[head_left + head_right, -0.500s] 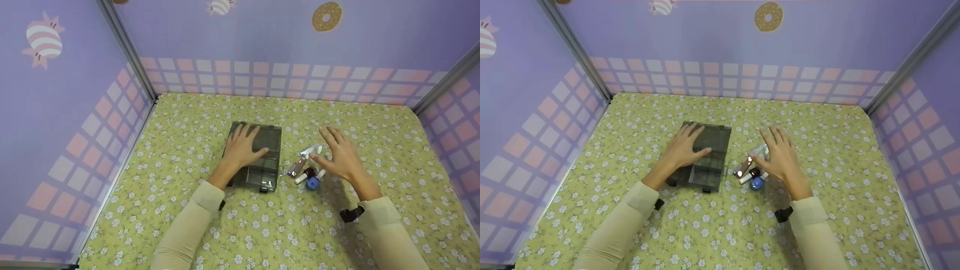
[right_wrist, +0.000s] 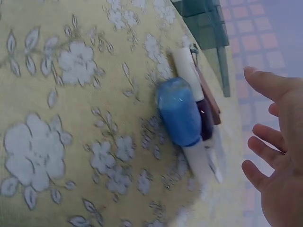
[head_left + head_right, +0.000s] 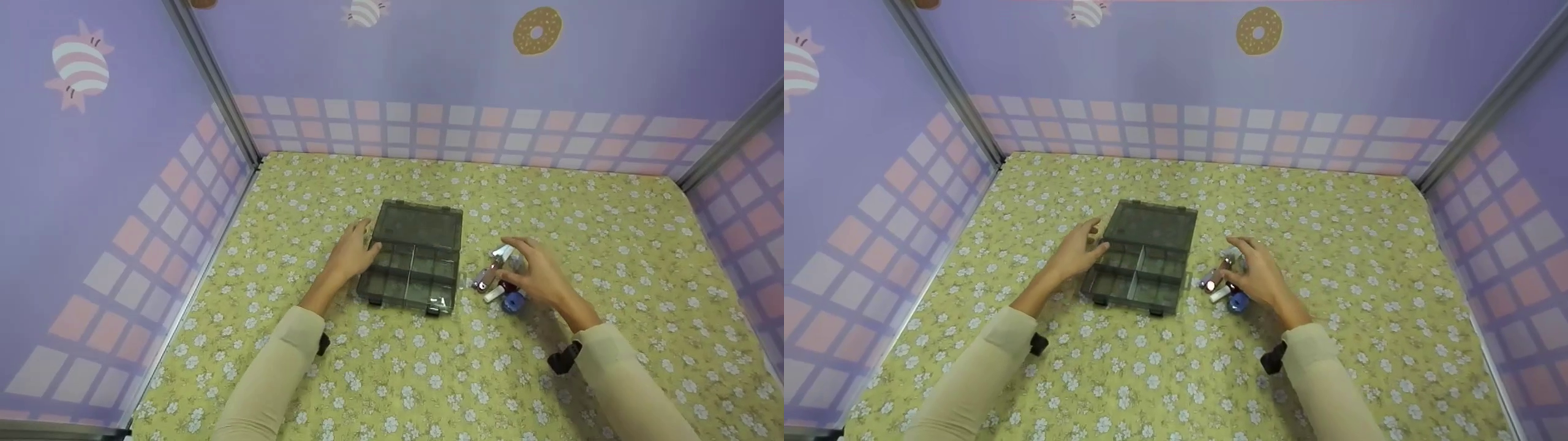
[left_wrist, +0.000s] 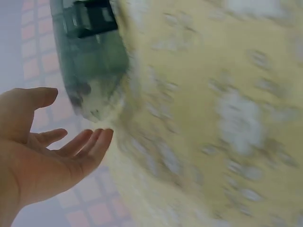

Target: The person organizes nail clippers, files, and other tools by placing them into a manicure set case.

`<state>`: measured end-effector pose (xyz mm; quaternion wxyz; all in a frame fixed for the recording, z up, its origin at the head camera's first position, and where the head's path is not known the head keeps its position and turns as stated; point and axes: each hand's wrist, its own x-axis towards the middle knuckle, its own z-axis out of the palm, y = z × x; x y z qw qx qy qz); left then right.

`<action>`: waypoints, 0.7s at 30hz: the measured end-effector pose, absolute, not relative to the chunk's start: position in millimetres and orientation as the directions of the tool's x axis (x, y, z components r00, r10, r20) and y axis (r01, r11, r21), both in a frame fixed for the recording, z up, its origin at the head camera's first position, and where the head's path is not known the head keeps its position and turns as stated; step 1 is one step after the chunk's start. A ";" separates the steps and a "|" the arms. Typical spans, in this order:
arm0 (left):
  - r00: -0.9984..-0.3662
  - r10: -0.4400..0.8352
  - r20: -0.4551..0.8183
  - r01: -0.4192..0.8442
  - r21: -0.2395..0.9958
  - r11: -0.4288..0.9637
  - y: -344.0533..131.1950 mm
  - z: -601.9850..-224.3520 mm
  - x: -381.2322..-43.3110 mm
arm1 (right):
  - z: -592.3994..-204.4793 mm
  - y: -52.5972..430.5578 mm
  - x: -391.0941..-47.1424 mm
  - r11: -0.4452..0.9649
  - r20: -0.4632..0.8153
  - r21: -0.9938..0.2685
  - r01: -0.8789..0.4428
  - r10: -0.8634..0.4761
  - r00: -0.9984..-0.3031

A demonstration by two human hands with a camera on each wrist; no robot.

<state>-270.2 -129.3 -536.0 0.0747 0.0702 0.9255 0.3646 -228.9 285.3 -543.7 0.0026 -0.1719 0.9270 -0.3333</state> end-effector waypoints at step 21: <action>-0.893 0.323 -0.312 -0.167 0.898 0.407 -159.7 -536.5 -254.4 | -562.1 271.2 -237.0 0.701 0.007 -0.639 -0.316 -0.405 -0.914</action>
